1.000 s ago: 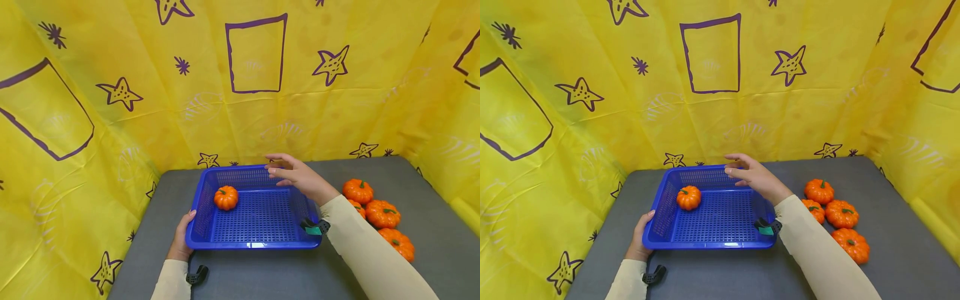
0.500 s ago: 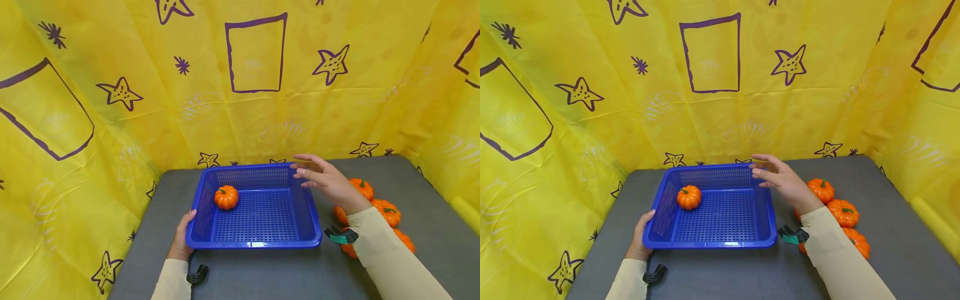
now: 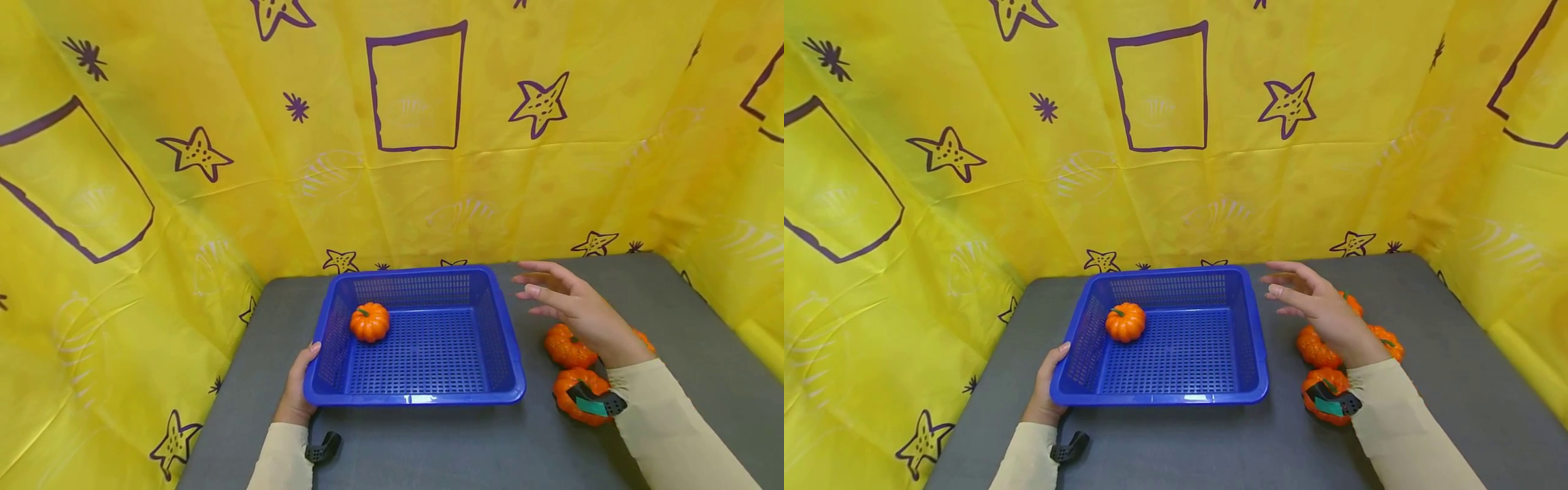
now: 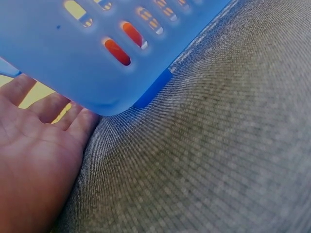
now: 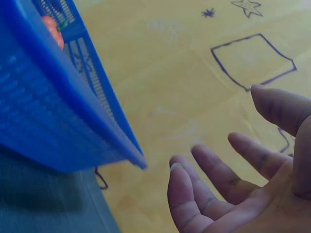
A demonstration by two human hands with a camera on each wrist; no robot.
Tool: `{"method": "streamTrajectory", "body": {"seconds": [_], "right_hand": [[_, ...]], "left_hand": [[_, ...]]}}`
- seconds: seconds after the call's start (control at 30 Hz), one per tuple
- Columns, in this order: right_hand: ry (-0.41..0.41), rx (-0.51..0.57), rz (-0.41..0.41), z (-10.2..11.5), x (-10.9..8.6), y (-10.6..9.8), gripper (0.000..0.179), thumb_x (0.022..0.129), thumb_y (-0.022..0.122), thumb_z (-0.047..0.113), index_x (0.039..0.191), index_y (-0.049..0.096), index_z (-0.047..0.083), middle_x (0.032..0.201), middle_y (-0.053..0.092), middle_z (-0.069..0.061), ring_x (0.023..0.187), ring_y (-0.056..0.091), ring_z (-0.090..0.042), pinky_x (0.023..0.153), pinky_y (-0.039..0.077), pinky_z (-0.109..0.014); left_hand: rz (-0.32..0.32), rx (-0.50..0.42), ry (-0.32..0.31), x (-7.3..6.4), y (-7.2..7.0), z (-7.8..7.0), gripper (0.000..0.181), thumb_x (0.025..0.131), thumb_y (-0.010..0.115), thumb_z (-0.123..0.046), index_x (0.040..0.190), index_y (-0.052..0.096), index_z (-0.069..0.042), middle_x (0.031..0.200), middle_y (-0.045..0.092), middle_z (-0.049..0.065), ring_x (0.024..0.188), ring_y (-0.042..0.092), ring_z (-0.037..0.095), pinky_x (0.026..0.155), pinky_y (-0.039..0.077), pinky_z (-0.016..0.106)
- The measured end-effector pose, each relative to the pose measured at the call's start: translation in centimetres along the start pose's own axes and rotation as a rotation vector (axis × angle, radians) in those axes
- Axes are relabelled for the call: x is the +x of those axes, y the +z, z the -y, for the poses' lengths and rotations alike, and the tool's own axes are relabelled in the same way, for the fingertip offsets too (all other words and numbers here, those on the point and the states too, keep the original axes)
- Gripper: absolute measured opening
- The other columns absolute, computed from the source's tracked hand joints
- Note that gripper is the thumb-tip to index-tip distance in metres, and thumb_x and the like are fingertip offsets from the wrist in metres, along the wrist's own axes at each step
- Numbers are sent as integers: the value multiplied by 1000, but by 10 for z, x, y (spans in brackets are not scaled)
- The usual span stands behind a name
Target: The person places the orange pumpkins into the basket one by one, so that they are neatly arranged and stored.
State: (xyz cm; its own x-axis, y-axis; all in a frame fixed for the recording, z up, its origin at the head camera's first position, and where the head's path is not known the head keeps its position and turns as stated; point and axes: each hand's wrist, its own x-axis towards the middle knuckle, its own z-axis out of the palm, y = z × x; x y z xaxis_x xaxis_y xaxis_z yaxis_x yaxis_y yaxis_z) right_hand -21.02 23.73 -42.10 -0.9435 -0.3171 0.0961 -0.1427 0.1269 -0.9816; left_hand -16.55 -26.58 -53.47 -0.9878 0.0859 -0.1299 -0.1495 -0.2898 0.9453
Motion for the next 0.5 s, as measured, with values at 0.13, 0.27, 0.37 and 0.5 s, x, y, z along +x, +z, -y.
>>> {"method": "streamTrajectory", "body": {"seconds": [0.13, 0.27, 0.37, 0.5], "right_hand": [[-25, -15, -18, -6, -11, -12, 47, 115, 58, 21, 161, 48, 16, 146, 59, -10, 126, 65, -26, 94, 58, -33], [-59, 37, -31, -14, -22, -24, 46, 115, 54, 12, 161, 48, 14, 145, 61, -8, 124, 66, -22, 93, 57, -31], [-80, 85, -40, -19, -29, -34, 47, 115, 52, 6, 161, 48, 12, 145, 62, -7, 122, 66, -21, 94, 57, -30], [-87, 144, -63, -23, -39, -48, 48, 114, 51, 3, 162, 48, 11, 144, 63, -6, 122, 66, -22, 95, 57, -30]], "left_hand": [[2, 6, 1, 0, 0, 0, 75, 107, 44, -43, 168, 25, -5, 132, 61, 15, 110, 64, 27, 90, 56, 38], [-5, 5, -2, 0, 1, -1, 75, 107, 45, -43, 168, 26, -5, 132, 61, 15, 109, 64, 27, 89, 57, 38], [-11, -4, -4, 0, 2, -1, 74, 106, 45, -43, 167, 26, -5, 130, 62, 15, 107, 64, 26, 88, 57, 38], [-5, -13, -6, -1, 3, -1, 74, 106, 45, -42, 168, 25, -5, 130, 62, 15, 108, 64, 26, 88, 57, 37]]}}
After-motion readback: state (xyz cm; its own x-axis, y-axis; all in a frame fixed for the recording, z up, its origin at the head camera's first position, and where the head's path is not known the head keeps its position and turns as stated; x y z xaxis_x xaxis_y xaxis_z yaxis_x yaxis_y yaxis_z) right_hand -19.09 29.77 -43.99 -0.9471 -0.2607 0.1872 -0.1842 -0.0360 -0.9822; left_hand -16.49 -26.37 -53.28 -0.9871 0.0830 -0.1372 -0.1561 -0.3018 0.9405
